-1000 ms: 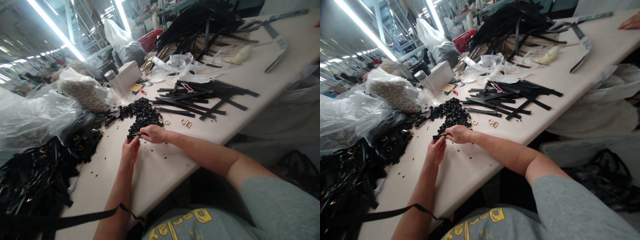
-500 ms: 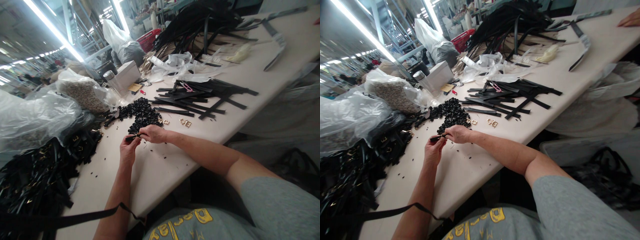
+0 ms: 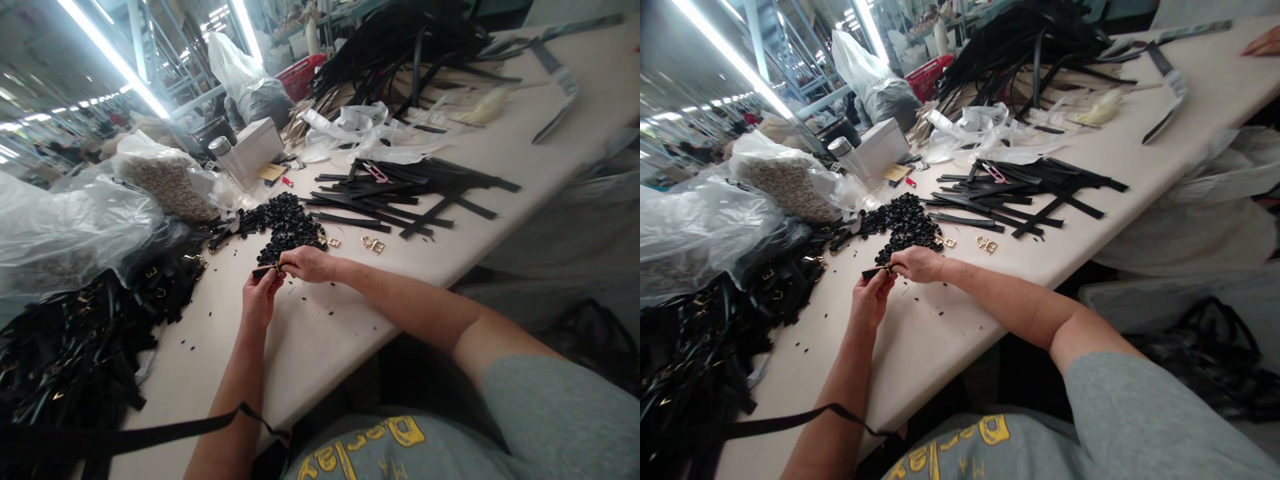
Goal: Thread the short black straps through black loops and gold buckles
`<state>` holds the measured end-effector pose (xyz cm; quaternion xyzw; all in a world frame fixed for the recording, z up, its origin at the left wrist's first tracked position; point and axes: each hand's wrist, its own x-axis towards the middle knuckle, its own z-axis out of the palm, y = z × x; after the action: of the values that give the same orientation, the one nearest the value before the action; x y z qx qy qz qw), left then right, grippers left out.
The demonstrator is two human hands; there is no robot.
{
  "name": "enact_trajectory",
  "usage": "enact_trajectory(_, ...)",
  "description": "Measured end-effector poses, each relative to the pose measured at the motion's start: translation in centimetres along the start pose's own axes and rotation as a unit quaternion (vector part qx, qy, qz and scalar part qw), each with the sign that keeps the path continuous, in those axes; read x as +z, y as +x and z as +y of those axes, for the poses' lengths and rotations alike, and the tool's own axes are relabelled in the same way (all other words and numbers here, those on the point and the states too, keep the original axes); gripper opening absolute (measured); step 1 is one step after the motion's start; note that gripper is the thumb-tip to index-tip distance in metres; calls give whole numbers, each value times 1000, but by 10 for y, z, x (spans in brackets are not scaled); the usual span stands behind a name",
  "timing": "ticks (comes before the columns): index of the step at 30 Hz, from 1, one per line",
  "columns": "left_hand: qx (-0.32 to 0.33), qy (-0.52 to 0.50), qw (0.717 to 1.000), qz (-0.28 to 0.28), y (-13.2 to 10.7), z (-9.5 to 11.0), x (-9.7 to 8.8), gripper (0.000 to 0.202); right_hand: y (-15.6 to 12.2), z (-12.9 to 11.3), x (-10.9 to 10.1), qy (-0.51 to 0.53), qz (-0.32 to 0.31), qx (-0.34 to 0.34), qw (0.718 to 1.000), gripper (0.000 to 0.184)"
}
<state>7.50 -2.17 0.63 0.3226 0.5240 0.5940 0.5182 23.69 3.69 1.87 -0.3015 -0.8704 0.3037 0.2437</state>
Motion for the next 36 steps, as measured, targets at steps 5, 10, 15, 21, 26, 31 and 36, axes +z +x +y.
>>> enact_trajectory(5, -13, -28, 999, -7, -1, 2, 0, 38, 1, 1, 1, 26, 9, -9, 1000, 13)
enact_trajectory(10, 8, -30, 999, -28, -5, 4, 2, 31, 0, 4, 4, 65, 21, -27, 997, 12)
enact_trajectory(15, 39, 26, 999, -11, -4, 9, 0, 31, -1, 2, 4, 87, 14, -28, 996, 13)
enact_trajectory(21, 65, 52, 995, 46, 2, 5, -5, 32, 0, -1, 9, 28, 34, -2, 999, 17)
enact_trajectory(26, 110, 102, 987, 61, 2, -1, 1, 34, 1, -1, 11, 16, 70, 54, 996, 17)
enact_trajectory(31, 168, 129, 977, 29, -3, -4, 0, 31, 1, 2, 7, 56, 86, 63, 993, 18)
enact_trajectory(36, 135, 95, 986, -7, -5, -3, -6, 40, 1, 4, 4, 66, 91, 67, 991, 19)
